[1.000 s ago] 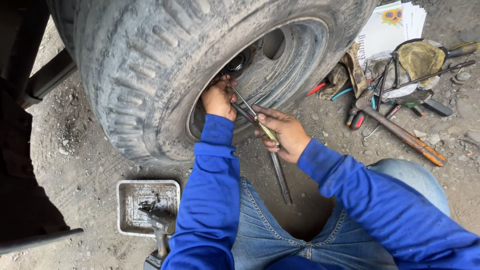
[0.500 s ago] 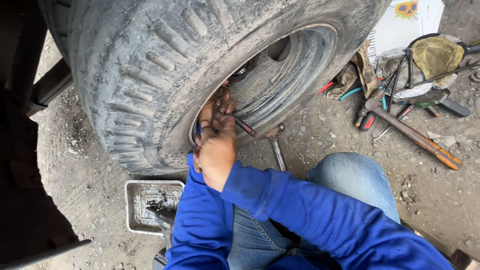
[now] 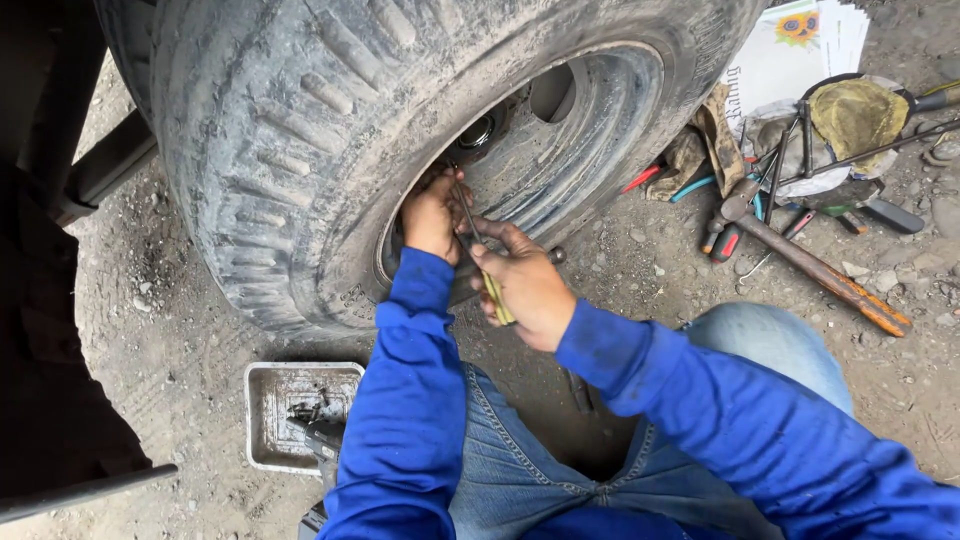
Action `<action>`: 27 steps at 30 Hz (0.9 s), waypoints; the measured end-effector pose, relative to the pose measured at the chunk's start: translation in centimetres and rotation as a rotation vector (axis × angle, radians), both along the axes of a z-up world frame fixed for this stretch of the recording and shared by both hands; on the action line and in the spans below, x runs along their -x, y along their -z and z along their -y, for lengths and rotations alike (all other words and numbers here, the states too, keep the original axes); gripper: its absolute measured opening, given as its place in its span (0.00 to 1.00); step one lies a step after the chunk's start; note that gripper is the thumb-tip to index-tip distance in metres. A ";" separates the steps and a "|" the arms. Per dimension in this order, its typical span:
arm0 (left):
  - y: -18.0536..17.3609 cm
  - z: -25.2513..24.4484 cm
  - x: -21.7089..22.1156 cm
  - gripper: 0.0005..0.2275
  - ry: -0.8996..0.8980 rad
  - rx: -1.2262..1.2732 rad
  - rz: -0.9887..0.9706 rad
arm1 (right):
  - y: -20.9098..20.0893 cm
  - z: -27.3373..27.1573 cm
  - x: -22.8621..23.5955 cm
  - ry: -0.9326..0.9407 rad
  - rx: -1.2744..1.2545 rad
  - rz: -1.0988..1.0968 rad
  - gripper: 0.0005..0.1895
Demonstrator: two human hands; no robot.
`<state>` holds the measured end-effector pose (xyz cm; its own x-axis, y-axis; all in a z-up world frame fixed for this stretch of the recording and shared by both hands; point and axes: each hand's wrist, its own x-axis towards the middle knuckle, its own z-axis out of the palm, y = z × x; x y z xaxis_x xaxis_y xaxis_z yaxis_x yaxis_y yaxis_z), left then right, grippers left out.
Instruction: Adjusting internal wheel hub components using a metal probe
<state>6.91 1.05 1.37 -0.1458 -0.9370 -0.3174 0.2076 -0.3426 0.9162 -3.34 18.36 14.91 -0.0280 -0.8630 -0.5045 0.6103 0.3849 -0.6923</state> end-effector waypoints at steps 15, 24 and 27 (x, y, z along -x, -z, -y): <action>-5.6 -2.0 1.5 0.06 0.027 0.044 0.054 | 5.4 0.6 2.7 -0.006 0.102 -0.132 0.20; -3.7 -1.4 3.2 0.04 -0.192 0.060 0.049 | 2.9 -0.3 4.6 -0.061 0.072 0.128 0.29; -2.8 -1.2 3.5 0.05 -0.167 0.082 0.081 | 5.6 0.5 7.3 -0.135 0.106 0.216 0.26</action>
<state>3.43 2.28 4.20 0.0370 -0.9693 -0.2430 0.1801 -0.2327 0.9557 -10.64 17.86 9.27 0.1893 -0.9000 -0.3926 0.6961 0.4050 -0.5928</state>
